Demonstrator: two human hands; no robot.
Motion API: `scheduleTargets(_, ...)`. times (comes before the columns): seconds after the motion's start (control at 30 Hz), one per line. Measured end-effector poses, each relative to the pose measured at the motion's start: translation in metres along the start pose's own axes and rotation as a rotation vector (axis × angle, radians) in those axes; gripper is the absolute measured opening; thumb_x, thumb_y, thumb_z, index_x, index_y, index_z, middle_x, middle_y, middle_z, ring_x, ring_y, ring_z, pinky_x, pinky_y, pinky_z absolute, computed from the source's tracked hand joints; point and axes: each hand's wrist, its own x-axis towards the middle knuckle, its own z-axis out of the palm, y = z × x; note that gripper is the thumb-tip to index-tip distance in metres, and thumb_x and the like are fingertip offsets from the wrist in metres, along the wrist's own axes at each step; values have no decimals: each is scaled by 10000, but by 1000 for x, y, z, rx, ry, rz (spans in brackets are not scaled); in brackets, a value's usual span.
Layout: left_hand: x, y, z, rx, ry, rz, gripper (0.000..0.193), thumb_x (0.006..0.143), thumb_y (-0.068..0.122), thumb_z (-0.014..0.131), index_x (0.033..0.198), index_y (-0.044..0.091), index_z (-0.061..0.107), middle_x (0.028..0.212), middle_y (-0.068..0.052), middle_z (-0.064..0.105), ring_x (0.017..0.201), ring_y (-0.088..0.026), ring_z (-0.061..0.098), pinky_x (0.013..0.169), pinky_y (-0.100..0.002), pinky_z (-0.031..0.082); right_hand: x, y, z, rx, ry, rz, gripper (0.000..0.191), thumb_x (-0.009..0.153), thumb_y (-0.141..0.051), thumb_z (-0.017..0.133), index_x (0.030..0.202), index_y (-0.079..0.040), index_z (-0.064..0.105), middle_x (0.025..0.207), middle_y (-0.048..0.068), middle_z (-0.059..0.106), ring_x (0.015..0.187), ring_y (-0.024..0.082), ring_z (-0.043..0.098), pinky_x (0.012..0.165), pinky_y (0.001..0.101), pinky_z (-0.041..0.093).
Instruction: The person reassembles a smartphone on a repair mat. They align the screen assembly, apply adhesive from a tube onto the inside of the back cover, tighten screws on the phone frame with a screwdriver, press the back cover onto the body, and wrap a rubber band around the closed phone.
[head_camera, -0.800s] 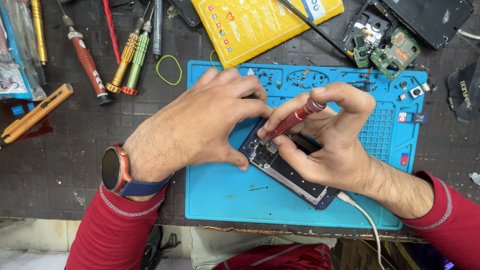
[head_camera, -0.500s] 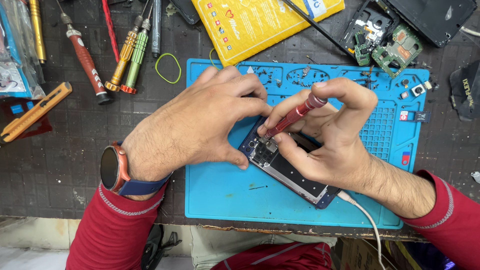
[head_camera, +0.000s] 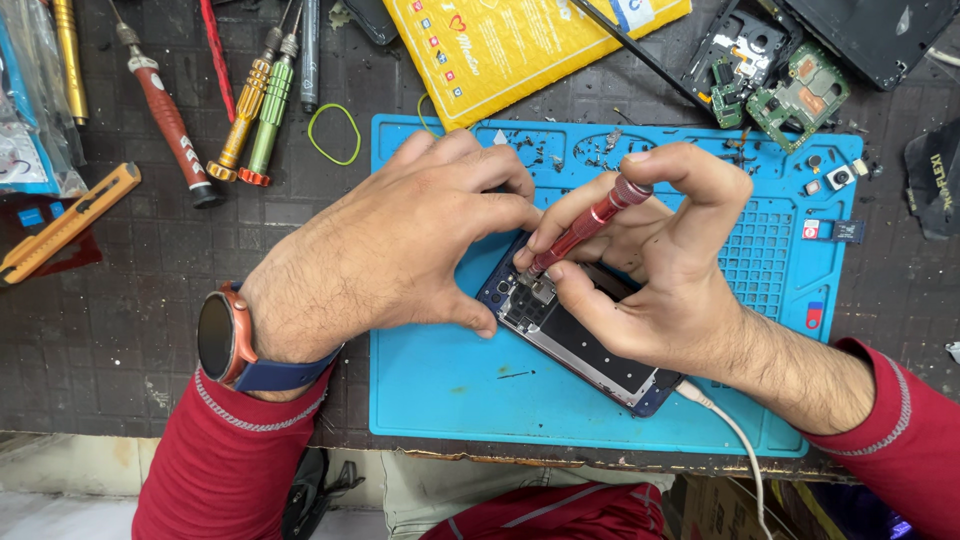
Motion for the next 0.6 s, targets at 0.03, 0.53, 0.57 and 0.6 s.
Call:
scheduleTargets(0.03, 0, 0, 0, 1, 0, 0, 780, 469, 391, 971, 1151, 122, 703, 1210, -58, 599, 1187, -298, 523, 951, -454, 401, 0, 0, 0, -25, -1, -8, 766, 940, 235, 578, 1381, -147, 83, 1164, 238, 572, 998, 277, 747, 904, 396, 639)
scheduleTargets(0.53, 7, -3, 6, 12, 14, 0, 793, 484, 361, 955, 1208, 135, 723, 1142, -59, 618, 1137, -301, 536, 927, -454, 411, 8, -20, -7, -436, -274, -334, 491, 829, 43, 761, 1182, -102, 453, 1124, 175, 631, 932, 339, 687, 764, 425, 609)
scheduleTargets(0.57, 8, -3, 6, 13, 19, 1, 764, 507, 349, 950, 1205, 135, 726, 1138, -60, 619, 1132, -301, 538, 927, -453, 413, 8, -24, -8, -435, -279, -403, 478, 859, 2, 776, 1226, -106, 489, 1136, 176, 610, 962, 348, 679, 791, 447, 606)
scheduleTargets(0.6, 8, -3, 7, 14, 24, 2, 734, 531, 336, 945, 1203, 134, 729, 1134, -61, 619, 1127, -301, 540, 926, -452, 416, 9, -26, -6, -434, -283, -473, 470, 890, -38, 791, 1271, -109, 525, 1148, 176, 589, 993, 357, 671, 819, 468, 603)
